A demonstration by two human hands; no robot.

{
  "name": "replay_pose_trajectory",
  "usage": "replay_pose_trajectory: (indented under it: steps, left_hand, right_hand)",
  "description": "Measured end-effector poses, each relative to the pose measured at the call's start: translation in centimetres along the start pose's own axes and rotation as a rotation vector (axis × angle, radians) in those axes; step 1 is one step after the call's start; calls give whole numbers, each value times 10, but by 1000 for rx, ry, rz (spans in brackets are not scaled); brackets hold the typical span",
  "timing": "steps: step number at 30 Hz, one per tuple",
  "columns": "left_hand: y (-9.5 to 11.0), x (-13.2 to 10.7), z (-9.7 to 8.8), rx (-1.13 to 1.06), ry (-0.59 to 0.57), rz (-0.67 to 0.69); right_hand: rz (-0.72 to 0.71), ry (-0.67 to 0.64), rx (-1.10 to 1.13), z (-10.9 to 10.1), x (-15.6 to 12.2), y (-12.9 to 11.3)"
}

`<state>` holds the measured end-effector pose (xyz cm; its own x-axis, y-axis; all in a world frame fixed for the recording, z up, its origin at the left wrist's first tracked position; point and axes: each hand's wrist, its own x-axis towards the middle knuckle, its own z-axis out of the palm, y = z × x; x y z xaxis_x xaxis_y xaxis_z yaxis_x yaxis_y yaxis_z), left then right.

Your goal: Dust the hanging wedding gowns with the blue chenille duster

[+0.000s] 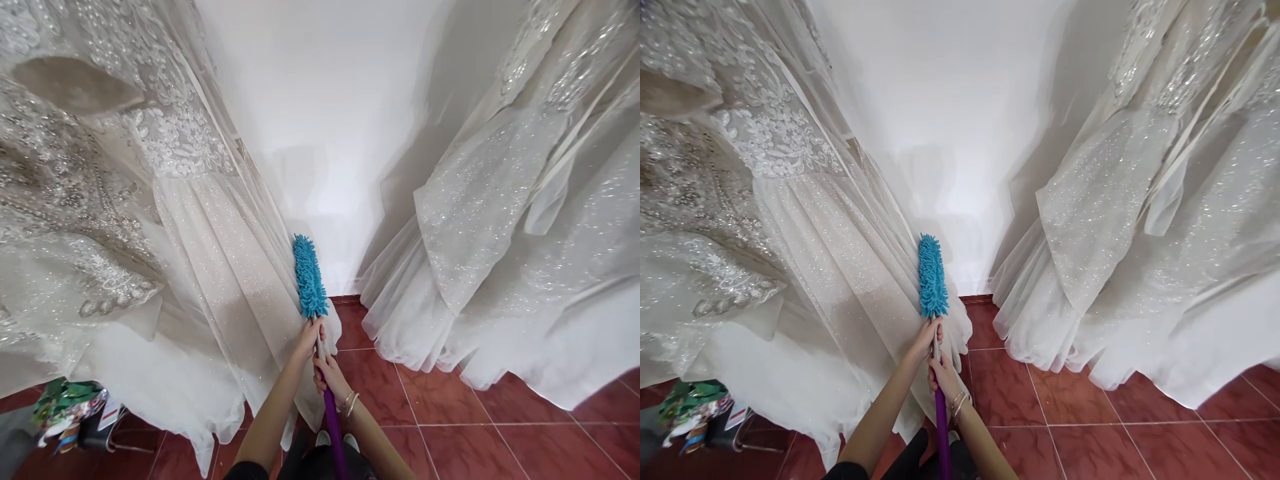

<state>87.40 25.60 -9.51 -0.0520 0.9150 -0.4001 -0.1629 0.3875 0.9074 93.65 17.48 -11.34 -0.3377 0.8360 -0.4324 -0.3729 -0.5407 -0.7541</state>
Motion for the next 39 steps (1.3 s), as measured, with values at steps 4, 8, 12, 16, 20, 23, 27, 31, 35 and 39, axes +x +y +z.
replay_pose_trajectory:
  steps: [4, 8, 12, 16, 20, 23, 27, 31, 35, 39]
  left_hand:
    - [-3, 0, 9, 38, -10, -21]
    - [27, -7, 18, 38, -64, 62]
    - [83, -28, 17, 29, -93, 195]
    - [129, -59, 4, 20, -117, 371]
    - [135, -75, -10, 20, -53, 366]
    - [119, -71, -16, 15, -21, 333]
    - [90, -55, -20, -23, -9, 299]
    - [66, -41, -22, -35, 4, 232]
    - [47, -31, -21, -42, 12, 149]
    - [28, -19, -20, -46, 18, 105]
  right_hand:
    - [-24, 51, 15, -4, -1, 1]
    - [-96, 15, 48, 6, -15, -25]
    - [-141, -119, 96, 33, -35, -65]
    - [-147, -239, 100, 63, -52, -89]
    - [-115, -265, 80, 78, -56, -85]
    - [-96, -224, 67, 77, -52, -71]
    - [-82, -157, 58, 68, -42, -52]
    - [-61, -98, 46, 58, -31, -35]
    - [-17, -60, 33, 47, -22, -20]
    - [24, -16, 12, 38, -13, -8]
